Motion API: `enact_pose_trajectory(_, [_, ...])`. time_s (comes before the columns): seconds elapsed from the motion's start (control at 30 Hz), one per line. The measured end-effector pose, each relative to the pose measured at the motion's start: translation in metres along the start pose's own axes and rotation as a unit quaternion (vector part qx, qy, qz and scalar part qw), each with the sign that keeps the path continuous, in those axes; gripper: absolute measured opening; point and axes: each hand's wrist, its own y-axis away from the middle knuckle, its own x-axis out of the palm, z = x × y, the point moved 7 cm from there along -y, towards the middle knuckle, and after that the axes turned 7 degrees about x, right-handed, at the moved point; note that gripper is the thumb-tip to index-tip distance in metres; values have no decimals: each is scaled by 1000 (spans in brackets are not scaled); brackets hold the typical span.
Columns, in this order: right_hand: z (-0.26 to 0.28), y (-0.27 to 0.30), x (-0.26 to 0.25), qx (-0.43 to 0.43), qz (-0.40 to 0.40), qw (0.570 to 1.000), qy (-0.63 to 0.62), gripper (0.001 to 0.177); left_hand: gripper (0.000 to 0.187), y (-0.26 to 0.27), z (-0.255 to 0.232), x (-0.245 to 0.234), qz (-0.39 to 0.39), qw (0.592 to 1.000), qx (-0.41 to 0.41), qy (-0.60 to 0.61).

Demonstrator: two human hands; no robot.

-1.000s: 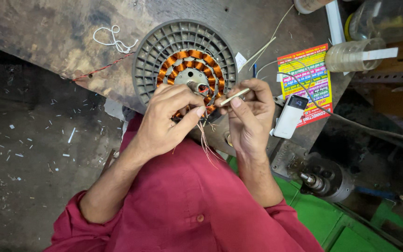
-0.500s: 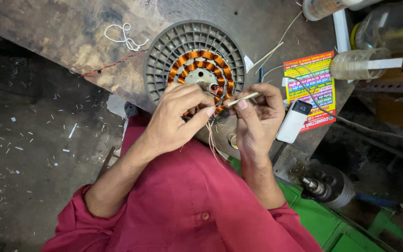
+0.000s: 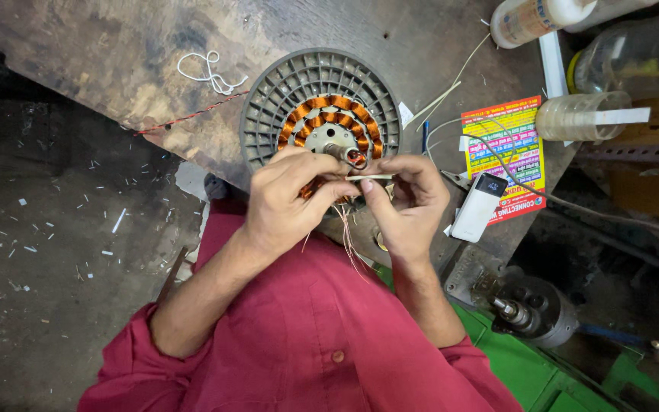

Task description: The person works on a motor stator, using shears to cut wires and a wooden stick to manipulate the copper windings. They strip wire insulation and insert the stick into the stator slots to adjust the coils.

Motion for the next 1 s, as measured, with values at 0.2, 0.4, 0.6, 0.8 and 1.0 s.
enact_pose_trajectory(0.2, [16,2,12,-103,-33,987,120,28,24,-1,-5,-2,29,999,-23,26])
enact_pose_trajectory(0.4, [48,2,27,-215,3,934,286,19,23,-4,-7,-4,53,998,-26,19])
enact_pose_trajectory(0.6, [51,2,11,-229,29,950,210,21,28,-8,-13,-30,43,999,14,-8])
enact_pose_trajectory(0.8, [28,2,0,-218,75,961,151,17,19,-5,-6,-41,76,996,16,-36])
enact_pose_trajectory(1.0, [25,-7,1,-189,130,945,232,17,11,2,12,-38,60,997,-21,-47])
